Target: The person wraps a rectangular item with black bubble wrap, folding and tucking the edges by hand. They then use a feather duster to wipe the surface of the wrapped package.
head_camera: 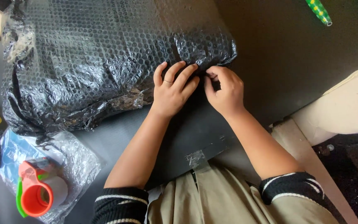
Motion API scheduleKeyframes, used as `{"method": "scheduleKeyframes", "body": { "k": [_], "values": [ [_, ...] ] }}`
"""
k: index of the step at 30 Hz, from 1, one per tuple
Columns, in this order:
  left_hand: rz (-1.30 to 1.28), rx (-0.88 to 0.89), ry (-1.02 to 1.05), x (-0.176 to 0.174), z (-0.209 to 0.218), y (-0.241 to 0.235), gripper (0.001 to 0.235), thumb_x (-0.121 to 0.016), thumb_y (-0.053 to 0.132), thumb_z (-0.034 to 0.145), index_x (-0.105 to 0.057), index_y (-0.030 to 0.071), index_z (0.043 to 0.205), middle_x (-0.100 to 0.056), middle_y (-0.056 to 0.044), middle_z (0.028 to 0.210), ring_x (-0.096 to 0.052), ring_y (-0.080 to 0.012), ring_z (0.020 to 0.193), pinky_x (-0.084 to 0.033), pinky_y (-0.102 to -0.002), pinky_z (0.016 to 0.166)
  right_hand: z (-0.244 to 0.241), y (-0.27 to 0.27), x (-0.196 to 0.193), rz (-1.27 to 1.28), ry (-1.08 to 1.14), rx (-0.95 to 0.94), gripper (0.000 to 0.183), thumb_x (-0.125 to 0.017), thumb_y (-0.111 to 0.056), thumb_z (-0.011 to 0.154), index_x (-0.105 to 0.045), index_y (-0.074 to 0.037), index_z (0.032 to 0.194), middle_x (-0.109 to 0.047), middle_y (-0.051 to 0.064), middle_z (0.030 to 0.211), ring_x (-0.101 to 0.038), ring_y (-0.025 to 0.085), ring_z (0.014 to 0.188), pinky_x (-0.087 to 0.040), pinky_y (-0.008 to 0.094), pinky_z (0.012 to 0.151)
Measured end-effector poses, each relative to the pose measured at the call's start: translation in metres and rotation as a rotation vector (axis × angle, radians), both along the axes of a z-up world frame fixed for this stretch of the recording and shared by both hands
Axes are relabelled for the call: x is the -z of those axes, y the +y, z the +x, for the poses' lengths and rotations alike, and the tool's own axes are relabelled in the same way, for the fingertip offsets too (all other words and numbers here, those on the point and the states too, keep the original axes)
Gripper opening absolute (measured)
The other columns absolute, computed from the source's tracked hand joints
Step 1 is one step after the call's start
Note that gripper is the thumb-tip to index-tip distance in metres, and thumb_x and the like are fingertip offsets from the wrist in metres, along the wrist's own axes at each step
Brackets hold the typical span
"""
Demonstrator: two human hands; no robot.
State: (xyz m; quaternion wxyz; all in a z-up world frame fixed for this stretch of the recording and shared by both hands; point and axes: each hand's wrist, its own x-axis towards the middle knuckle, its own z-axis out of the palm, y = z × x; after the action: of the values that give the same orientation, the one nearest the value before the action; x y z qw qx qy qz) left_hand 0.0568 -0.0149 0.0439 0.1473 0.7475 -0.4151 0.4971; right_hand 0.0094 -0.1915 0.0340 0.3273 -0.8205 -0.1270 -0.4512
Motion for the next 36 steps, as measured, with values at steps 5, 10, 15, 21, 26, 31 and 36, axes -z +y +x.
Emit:
{"method": "scheduleKeyframes", "body": {
  "k": [5, 10, 15, 21, 26, 31, 36],
  "values": [
    [0.011, -0.044, -0.013, 0.002, 0.000, -0.003, 0.009, -0.067, 0.029, 0.103, -0.075, 0.029, 0.108, -0.070, 0.001, 0.125, -0.061, -0.0230, 0.120, -0.041, -0.057, 0.108, -0.013, -0.001, -0.018, 0.044, 0.069, -0.157, 0.037, -0.059, 0.006, 0.080, -0.057, 0.000, 0.116, -0.065, 0.015, 0.096, -0.066, 0.033, 0.083, -0.058, 0.042, 0.074],
    [0.016, -0.043, -0.004, 0.009, -0.002, -0.007, 0.007, -0.069, 0.028, 0.103, -0.074, 0.024, 0.105, -0.069, -0.002, 0.127, -0.060, -0.0266, 0.121, -0.038, -0.063, 0.110, -0.018, -0.018, -0.019, -0.105, 0.173, -0.166, 0.056, -0.061, -0.002, 0.071, -0.054, -0.003, 0.127, -0.067, 0.011, 0.106, -0.056, 0.031, 0.095, -0.046, 0.042, 0.083],
    [0.025, 0.012, 0.065, 0.002, -0.010, -0.003, 0.022, -0.075, 0.035, 0.096, -0.074, 0.017, 0.108, -0.068, -0.007, 0.132, -0.060, -0.0319, 0.127, -0.035, -0.067, 0.112, -0.020, -0.031, -0.020, -0.161, 0.291, -0.221, 0.066, -0.070, -0.013, 0.072, -0.051, -0.008, 0.135, -0.073, 0.011, 0.115, -0.055, 0.029, 0.109, -0.041, 0.041, 0.093],
    [0.007, 0.087, 0.150, -0.001, -0.020, -0.001, 0.010, -0.070, 0.019, 0.102, -0.074, 0.014, 0.094, -0.072, -0.007, 0.125, -0.061, -0.0351, 0.130, -0.026, -0.072, 0.115, -0.013, -0.045, -0.013, -0.136, 0.246, -0.342, 0.068, -0.068, -0.008, 0.067, -0.052, -0.005, 0.133, -0.073, 0.011, 0.116, -0.056, 0.029, 0.106, -0.043, 0.040, 0.093],
    [0.025, 0.112, 0.188, -0.010, -0.023, -0.007, 0.010, -0.070, 0.019, 0.102, -0.072, 0.016, 0.093, -0.071, -0.005, 0.130, -0.055, -0.0355, 0.137, -0.015, -0.075, 0.116, -0.014, -0.044, -0.016, -0.166, 0.238, -0.326, 0.076, -0.072, -0.012, 0.064, -0.052, -0.006, 0.137, -0.073, 0.009, 0.116, -0.055, 0.028, 0.105, -0.043, 0.039, 0.092],
    [0.055, -0.004, 0.147, -0.008, -0.012, -0.013, 0.010, -0.069, 0.026, 0.103, -0.071, 0.020, 0.095, -0.064, -0.004, 0.146, -0.058, -0.0271, 0.135, -0.021, -0.067, 0.118, -0.012, -0.040, -0.011, -0.229, 0.252, -0.262, 0.080, -0.078, -0.018, 0.059, -0.057, -0.010, 0.135, -0.075, 0.004, 0.111, -0.056, 0.025, 0.105, -0.042, 0.038, 0.089],
    [-0.033, -0.132, 0.133, 0.001, -0.009, -0.019, 0.014, -0.070, 0.029, 0.103, -0.068, 0.018, 0.095, -0.067, -0.003, 0.141, -0.066, -0.0219, 0.122, -0.033, -0.057, 0.114, 0.010, -0.030, 0.016, -0.235, -0.034, -0.022, 0.030, -0.083, -0.015, 0.083, -0.067, -0.018, 0.109, -0.071, -0.007, 0.085, -0.059, 0.016, 0.094, -0.050, 0.031, 0.078]
  ]
}}
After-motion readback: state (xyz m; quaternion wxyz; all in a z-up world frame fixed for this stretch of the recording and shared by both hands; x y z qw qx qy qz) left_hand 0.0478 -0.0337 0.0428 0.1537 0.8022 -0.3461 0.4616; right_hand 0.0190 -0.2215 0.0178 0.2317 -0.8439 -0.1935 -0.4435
